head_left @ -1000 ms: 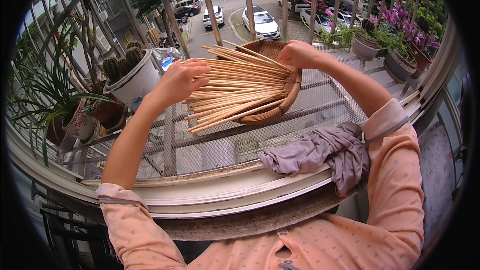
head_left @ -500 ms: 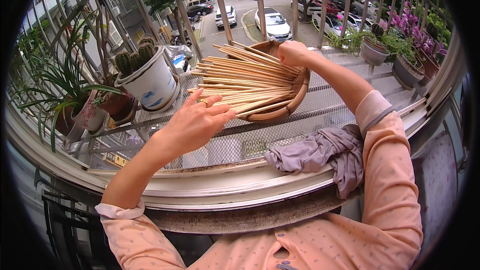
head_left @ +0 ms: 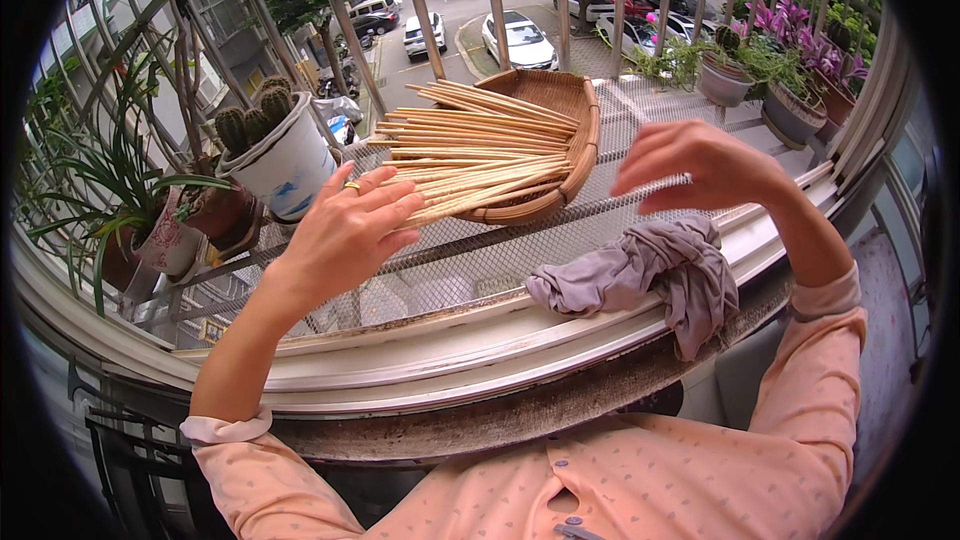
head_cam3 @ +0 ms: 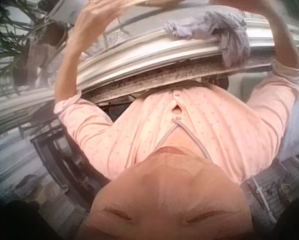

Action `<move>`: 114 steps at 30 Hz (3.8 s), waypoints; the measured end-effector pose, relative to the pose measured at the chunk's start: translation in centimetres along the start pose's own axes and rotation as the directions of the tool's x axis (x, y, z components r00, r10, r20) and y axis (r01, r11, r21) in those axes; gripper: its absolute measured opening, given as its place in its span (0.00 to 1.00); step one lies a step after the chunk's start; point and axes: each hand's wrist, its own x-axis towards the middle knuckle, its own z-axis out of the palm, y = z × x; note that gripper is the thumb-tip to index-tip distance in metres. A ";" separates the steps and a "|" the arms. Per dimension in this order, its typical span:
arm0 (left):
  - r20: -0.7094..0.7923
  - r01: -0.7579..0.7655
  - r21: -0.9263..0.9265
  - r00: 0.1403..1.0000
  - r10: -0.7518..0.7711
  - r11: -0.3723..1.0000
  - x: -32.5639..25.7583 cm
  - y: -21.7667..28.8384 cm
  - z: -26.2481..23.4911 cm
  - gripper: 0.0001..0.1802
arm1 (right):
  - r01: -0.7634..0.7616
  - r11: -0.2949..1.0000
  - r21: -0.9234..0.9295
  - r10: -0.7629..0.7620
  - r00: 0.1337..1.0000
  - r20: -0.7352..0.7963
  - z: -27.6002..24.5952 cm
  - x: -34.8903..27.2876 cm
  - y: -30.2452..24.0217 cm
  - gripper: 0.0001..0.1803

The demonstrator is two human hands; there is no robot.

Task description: The person wipes the window sill and frame with a cloth, moving along the length of the sill and around the corners. They repeatedly fold and reposition the cloth to continue wiping different sections of the sill and frame.

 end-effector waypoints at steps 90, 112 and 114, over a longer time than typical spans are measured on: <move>0.179 -0.048 -0.474 0.972 0.149 0.879 24.0 26.8 5.3 0.23 | -0.507 0.787 -0.353 0.439 0.861 -0.258 -2.2 -24.4 1.8 0.18; -0.238 -0.172 -0.530 0.970 0.050 0.830 11.4 16.3 3.9 0.06 | -0.379 0.661 -0.648 -0.059 0.834 -0.548 1.9 -10.7 0.3 0.15; -0.326 -0.185 -0.580 0.945 -0.018 0.793 14.0 16.6 2.9 0.06 | -0.419 0.621 -0.663 -0.138 0.774 -0.618 -1.5 -11.1 0.5 0.16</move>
